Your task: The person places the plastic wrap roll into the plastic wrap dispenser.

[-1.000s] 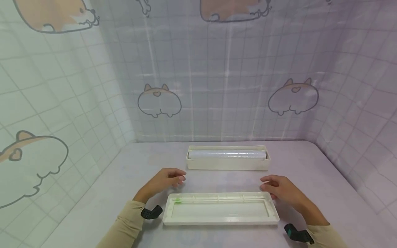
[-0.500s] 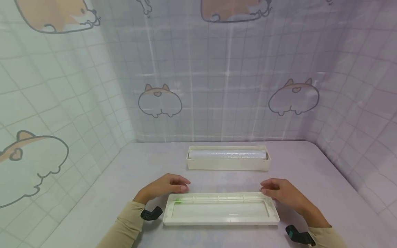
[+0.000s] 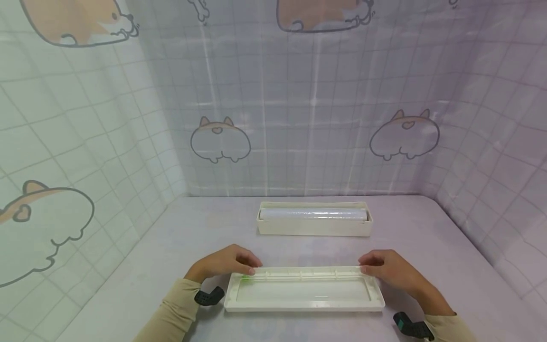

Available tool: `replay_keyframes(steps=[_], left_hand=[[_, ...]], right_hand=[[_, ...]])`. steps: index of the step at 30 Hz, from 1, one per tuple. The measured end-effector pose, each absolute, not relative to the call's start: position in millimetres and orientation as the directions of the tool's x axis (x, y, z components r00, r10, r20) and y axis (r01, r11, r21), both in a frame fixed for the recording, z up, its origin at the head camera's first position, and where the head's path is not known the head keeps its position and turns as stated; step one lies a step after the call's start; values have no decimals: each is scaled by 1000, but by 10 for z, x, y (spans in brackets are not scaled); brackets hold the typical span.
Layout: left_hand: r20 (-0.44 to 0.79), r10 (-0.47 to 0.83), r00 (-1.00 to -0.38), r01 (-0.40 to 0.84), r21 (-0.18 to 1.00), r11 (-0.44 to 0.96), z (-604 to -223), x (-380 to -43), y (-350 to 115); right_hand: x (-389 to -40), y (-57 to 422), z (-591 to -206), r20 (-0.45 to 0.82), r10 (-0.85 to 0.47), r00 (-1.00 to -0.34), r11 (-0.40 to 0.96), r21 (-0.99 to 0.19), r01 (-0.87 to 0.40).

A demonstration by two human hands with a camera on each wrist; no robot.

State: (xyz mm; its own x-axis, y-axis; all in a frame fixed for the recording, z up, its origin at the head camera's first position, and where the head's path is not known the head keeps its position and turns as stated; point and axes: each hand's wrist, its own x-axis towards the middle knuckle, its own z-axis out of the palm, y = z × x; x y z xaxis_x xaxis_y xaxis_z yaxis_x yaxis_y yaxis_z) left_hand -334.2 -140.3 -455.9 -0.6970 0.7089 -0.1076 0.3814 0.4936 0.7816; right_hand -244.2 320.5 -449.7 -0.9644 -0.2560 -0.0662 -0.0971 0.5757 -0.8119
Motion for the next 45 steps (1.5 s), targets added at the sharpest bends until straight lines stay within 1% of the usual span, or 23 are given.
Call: replay_keyframes(steps=[5, 9, 16, 22, 24, 27, 37, 41, 45], left_hand=[[-112, 731, -673, 370, 804, 465, -4567, -3338, -1407], [-107, 736, -668, 370, 811, 453, -4574, -3334, -1415], [-101, 725, -681, 355, 821, 448, -4579, -3344, -1427], [-108, 703, -703, 353, 805, 477, -4591, -3352, -1432], [-107, 699, -707, 352, 804, 480, -4591, -3348, -1433], [-102, 691, -716, 346, 807, 479, -4580, -3335, -1435], [-45, 665, -746, 365, 807, 464, -4577, -3372, -1441], [-8, 642, -766, 371, 811, 453, -4584, -3399, -1444], [38, 599, -800, 369, 817, 442, -4582, -3435, -1473]], right_hand=[[-2447, 3213, -4520, -57, -286, -956, 562, -819, -119], [-2446, 3228, -4537, -30, -314, -949, 542, -826, -153], [-2461, 3214, -4551, -11, -298, -955, 550, -819, -162], [-2443, 3172, -4527, 21, -310, -951, 542, -817, -195], [-2439, 3159, -4526, 21, -296, -955, 547, -816, -187], [-2448, 3145, -4534, 4, -242, -970, 567, -811, -144], [-2458, 3168, -4570, -3, -168, -986, 543, -835, -90], [-2478, 3195, -4564, 20, -153, -988, 541, -835, -101], [-2490, 3206, -4544, 43, -110, -993, 549, -830, -96]])
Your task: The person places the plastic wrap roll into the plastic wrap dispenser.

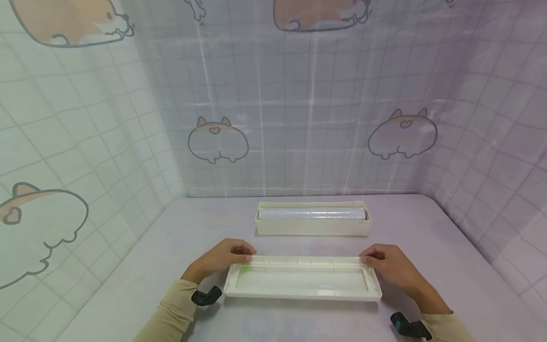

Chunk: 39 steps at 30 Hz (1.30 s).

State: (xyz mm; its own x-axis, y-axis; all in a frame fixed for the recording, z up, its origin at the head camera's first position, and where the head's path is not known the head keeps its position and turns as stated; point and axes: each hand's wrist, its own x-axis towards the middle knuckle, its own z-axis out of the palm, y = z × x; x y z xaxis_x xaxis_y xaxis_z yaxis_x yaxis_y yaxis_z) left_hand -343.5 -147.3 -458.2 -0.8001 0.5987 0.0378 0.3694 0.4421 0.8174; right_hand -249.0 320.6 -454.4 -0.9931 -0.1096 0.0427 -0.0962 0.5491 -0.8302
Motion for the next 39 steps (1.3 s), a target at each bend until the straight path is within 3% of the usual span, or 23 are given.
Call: replay_keyframes(steps=[12, 23, 31, 39], left_hand=[[9, 487, -873, 253, 864, 436, -4587, -3463, -1545], [-9, 407, -913, 188, 878, 441, -4556, -3420, -1470], [-51, 431, -901, 121, 925, 361, -4578, -3427, -1434], [41, 423, -905, 170, 947, 273, -4542, -3410, -1384]], right_hand=[[-2453, 3183, -4519, 57, -23, -998, 576, -815, -60], [-2434, 3184, -4509, 165, 52, -985, 568, -816, -107], [-2439, 3193, -4509, 232, 169, -958, 582, -808, -93], [-2431, 3204, -4518, 274, 232, -933, 593, -800, -88]])
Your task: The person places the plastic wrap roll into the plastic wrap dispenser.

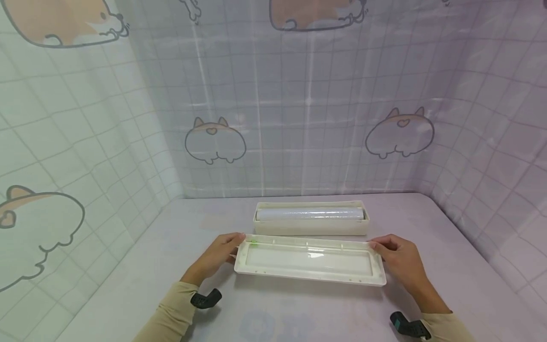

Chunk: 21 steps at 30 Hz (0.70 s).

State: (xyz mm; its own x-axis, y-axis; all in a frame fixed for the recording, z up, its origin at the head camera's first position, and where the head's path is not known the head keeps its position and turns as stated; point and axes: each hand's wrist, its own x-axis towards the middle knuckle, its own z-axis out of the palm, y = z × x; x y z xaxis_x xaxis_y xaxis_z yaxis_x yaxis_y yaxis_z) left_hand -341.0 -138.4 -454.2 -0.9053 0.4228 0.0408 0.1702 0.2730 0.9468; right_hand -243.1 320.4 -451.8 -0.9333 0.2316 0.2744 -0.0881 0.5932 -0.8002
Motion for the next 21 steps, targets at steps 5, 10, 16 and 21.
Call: replay_keyframes(steps=[5, 10, 16, 21], left_hand=[[81, 397, -914, 194, 947, 255, -4531, -3416, -1344], [148, 369, -918, 258, 928, 270, -4528, -3403, -1274], [207, 365, -908, 318, 907, 277, -4490, -3383, -1245], [257, 330, -908, 356, 890, 286, -4473, -3354, -1216]], right_hand=[[-2456, 3223, -4559, 291, 270, -918, 565, -820, -94], [-2466, 3226, -4554, 281, 315, -907, 561, -826, -61], [-2455, 3238, -4555, 205, 301, -931, 541, -841, -11], [-2462, 3255, -4570, 92, 258, -962, 503, -863, 53]])
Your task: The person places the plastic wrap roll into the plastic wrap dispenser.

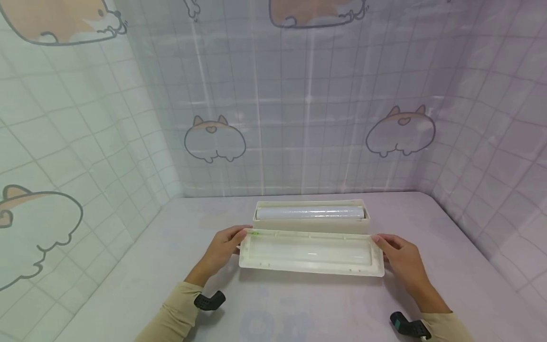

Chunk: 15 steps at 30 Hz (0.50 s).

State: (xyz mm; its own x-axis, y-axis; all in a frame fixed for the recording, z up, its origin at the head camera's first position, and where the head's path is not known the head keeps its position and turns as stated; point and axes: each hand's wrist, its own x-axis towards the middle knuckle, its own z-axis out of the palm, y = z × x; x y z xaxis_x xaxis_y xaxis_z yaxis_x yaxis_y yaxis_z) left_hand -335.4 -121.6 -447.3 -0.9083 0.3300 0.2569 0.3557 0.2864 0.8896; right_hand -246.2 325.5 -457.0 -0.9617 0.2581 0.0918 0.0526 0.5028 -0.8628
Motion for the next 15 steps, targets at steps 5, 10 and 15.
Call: replay_keyframes(steps=[5, 10, 15], left_hand=[[301, 324, -897, 390, 883, 259, -4471, -3347, -1215], [316, 329, -890, 403, 883, 242, -4477, -3358, -1229], [321, 348, -881, 416, 876, 245, -4491, -3376, -1248]], right_hand=[[-2461, 3256, -4557, -12, 254, -967, 524, -839, 148], [-2467, 3248, -4553, -46, 249, -967, 477, -863, 164], [-2472, 3232, -4540, -65, 233, -970, 417, -895, 160]])
